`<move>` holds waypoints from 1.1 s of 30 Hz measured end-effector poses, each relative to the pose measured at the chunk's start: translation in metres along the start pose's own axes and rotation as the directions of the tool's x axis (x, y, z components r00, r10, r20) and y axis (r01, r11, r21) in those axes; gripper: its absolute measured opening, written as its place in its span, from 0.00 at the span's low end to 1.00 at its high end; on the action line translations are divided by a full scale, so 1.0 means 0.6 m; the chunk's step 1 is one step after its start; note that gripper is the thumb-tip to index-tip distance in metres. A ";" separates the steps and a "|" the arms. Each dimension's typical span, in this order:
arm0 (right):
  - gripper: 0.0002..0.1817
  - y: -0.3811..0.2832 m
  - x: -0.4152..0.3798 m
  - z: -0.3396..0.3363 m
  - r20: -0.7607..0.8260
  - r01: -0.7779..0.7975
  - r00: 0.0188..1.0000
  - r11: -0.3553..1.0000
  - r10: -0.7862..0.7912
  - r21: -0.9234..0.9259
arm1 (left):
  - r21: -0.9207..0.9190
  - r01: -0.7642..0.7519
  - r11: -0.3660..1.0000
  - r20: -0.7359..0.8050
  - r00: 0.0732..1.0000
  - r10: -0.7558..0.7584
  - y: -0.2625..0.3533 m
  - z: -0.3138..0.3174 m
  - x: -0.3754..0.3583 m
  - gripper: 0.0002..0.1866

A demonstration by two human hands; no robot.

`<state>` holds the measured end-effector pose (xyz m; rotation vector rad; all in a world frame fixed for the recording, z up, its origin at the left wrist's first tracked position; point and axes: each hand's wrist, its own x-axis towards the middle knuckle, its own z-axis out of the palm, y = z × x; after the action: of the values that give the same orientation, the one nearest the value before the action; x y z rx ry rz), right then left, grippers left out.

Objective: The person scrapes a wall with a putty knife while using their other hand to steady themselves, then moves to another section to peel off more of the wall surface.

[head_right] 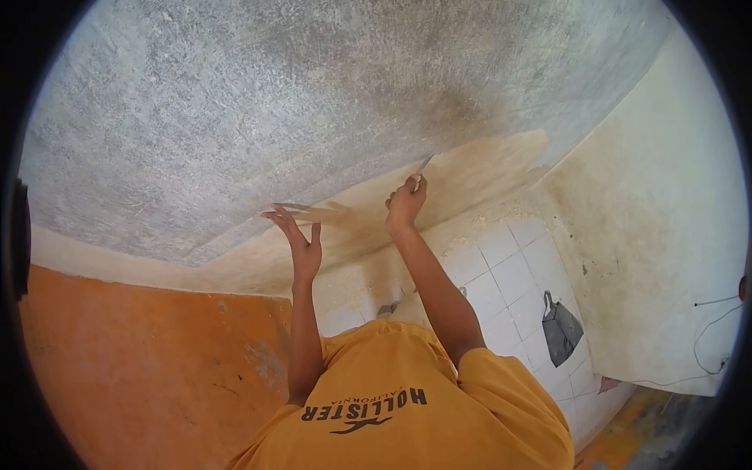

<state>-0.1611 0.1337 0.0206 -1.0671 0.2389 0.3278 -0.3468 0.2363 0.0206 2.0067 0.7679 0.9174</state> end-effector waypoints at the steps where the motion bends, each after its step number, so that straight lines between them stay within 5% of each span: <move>1: 0.13 -0.013 -0.003 0.001 0.007 -0.012 1.000 1.000 0.012 0.017 | 0.008 -0.013 1.000 -0.013 1.000 0.013 -0.010 0.005 0.000 0.52; 4: 0.13 0.008 -0.085 -0.007 0.142 -0.138 0.979 0.989 0.145 -0.057 | 0.027 -0.009 1.000 -0.069 0.998 0.011 -0.017 0.029 0.006 0.52; 9: 0.09 -0.025 0.047 -0.068 0.070 -0.080 0.995 0.996 0.076 0.047 | 0.080 0.017 0.997 -0.109 0.994 -0.008 -0.003 0.040 0.001 0.50; 14: 0.13 -0.110 0.091 -0.176 0.201 -0.082 0.972 0.979 0.120 -0.186 | -0.003 0.129 0.992 -0.161 0.979 -0.128 0.019 0.068 -0.038 0.41; 17: 0.22 -0.095 0.078 -0.220 0.213 -0.179 0.949 0.953 0.233 -0.246 | -0.288 0.400 0.870 0.097 0.916 -0.389 0.011 0.106 -0.069 0.31; 18: 0.23 -0.095 0.073 -0.230 0.275 -0.173 0.924 0.931 0.267 -0.322 | -0.258 0.323 0.910 0.078 0.946 -0.314 0.004 0.132 -0.080 0.25; 22: 0.30 -0.112 0.053 -0.245 0.463 -0.076 0.812 0.851 0.355 -0.520 | -0.313 0.455 0.834 0.354 0.871 -0.342 0.070 0.213 -0.078 0.25; 25: 0.35 -0.142 0.080 -0.257 0.577 0.029 0.728 0.824 0.370 -0.566 | -0.429 0.510 0.746 0.386 0.850 -0.359 0.110 0.297 -0.085 0.26; 33: 0.42 -0.244 0.177 -0.359 0.664 0.017 0.568 0.800 0.486 -0.600 | -0.599 0.567 0.565 0.341 0.820 -0.460 0.221 0.463 -0.116 0.27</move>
<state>-0.0152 -0.1060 0.0033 -1.3444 -0.5845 1.1720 -0.1352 0.0042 -0.0115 1.0721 0.7321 0.5583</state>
